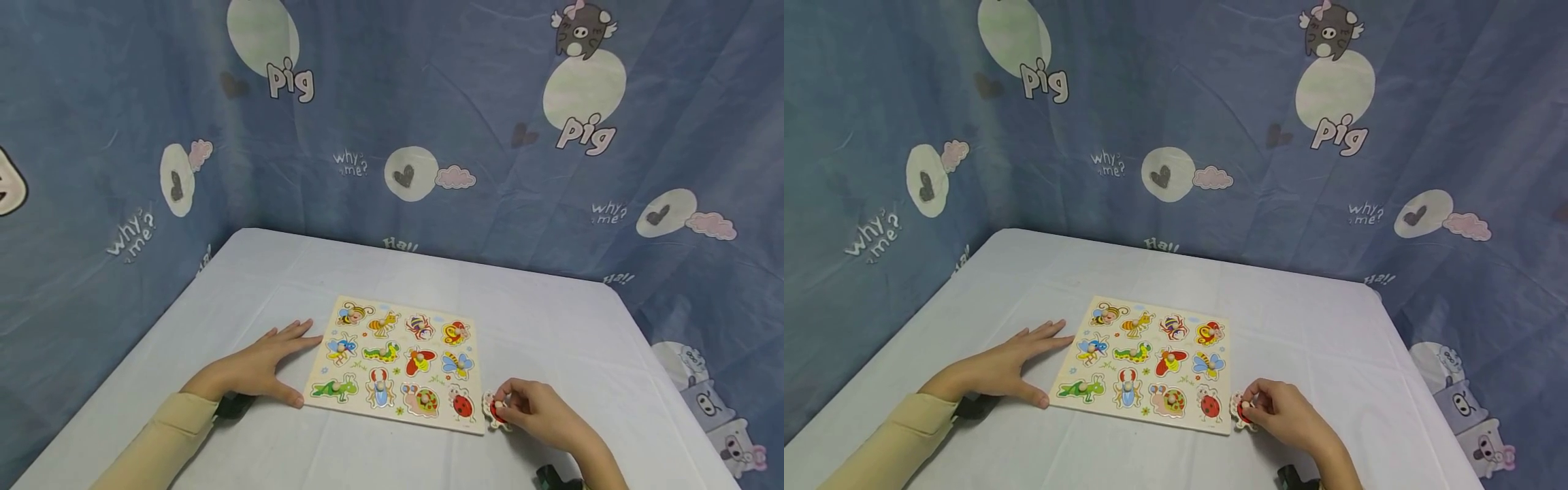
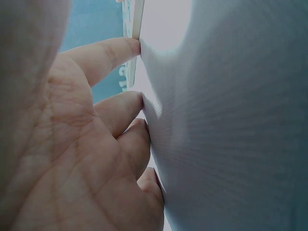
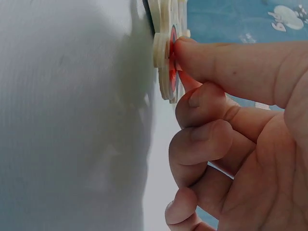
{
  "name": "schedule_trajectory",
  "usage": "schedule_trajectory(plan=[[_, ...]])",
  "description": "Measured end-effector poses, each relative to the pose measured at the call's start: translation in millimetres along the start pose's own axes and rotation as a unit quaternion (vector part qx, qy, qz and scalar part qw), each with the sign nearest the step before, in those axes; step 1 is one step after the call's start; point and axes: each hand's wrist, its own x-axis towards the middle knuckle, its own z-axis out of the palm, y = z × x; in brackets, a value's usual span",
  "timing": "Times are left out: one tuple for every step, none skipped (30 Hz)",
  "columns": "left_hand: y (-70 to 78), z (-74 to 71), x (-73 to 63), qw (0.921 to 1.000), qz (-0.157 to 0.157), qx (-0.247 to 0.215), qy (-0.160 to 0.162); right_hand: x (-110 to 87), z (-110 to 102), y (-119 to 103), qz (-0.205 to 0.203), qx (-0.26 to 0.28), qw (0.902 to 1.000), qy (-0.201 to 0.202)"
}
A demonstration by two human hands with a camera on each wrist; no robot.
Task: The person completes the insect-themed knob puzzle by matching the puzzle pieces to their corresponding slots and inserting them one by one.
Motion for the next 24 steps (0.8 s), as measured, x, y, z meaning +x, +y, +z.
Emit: schedule_trajectory(plan=[[0.4,-0.1,0.1,1.0000,-0.001,0.000,0.000,0.6,0,-1,-0.001,0.004,1.0000,0.001],[0.9,-0.3,0.2,1.0000,-0.001,-0.001,0.000,1.2,1,-3,-0.003,0.007,1.0000,0.002],[1.4,-0.4,0.2,1.0000,-0.002,-0.002,0.000,1.7,1,-4,-0.008,0.009,0.9999,0.002],[1.9,-0.6,0.2,1.0000,-0.003,-0.003,0.000,2.1,2,-6,-0.011,0.012,0.9999,0.002],[2.3,-0.8,0.2,1.0000,-0.003,-0.004,-0.001,2.5,3,-7,-0.013,0.015,0.9998,0.001],[2.6,-0.8,0.2,1.0000,-0.004,-0.005,-0.002,2.9,4,-8,-0.015,0.015,0.9998,0.000],[2.8,-0.9,0.1,1.0000,-0.004,-0.005,-0.002,3.3,5,-10,-0.017,0.017,0.9997,-0.002],[2.9,-0.8,0.1,1.0000,-0.005,-0.005,-0.003,3.9,6,-11,-0.018,0.018,0.9997,-0.004],[2.9,-0.8,0.0,1.0000,-0.005,-0.005,-0.004,4.9,7,-12,-0.018,0.019,0.9996,-0.006],[2.8,-0.6,-0.2,1.0000,-0.005,-0.005,-0.004,5.7,9,-13,-0.018,0.022,0.9996,-0.009],[2.2,-0.2,-0.2,1.0000,-0.005,-0.005,-0.004,7.1,10,-13,-0.017,0.021,0.9996,-0.011],[1.7,0.1,-0.2,1.0000,-0.005,-0.004,-0.004,7.9,11,-14,-0.018,0.021,0.9995,-0.013],[1.3,0.3,-0.2,1.0000,-0.004,-0.004,-0.004,8.9,12,-15,-0.019,0.020,0.9995,-0.014],[1.0,0.5,-0.2,1.0000,-0.004,-0.003,-0.004,10.2,13,-16,-0.021,0.018,0.9995,-0.015],[0.8,0.7,-0.2,1.0000,-0.004,-0.003,-0.003,11.5,13,-16,-0.024,0.014,0.9995,-0.016],[0.6,0.9,-0.1,1.0000,-0.004,-0.003,-0.003,12.3,14,-17,-0.026,0.011,0.9995,-0.016],[0.5,1.1,0.1,1.0000,-0.004,-0.003,-0.002,13.4,15,-17,-0.025,0.005,0.9995,-0.017],[0.7,1.2,0.3,1.0000,-0.004,-0.003,-0.002,14.1,16,-18,-0.028,0.001,0.9995,-0.016],[0.9,1.3,0.5,1.0000,-0.003,-0.004,-0.002,15.3,16,-18,-0.029,-0.006,0.9994,-0.014],[0.8,1.4,0.7,1.0000,-0.003,-0.003,-0.002,16.3,17,-18,-0.032,-0.010,0.9993,-0.014],[0.7,1.5,0.9,1.0000,-0.002,-0.003,-0.002,17.0,17,-19,-0.033,-0.013,0.9993,-0.014],[0.5,1.5,1.2,1.0000,-0.001,-0.002,-0.001,17.5,18,-20,-0.034,-0.016,0.9992,-0.013],[0.4,1.6,1.6,1.0000,0.000,-0.002,-0.001,18.3,18,-20,-0.037,-0.020,0.9990,-0.012],[0.3,1.5,2.1,1.0000,0.002,-0.002,-0.001,18.8,18,-21,-0.040,-0.022,0.9989,-0.011]])
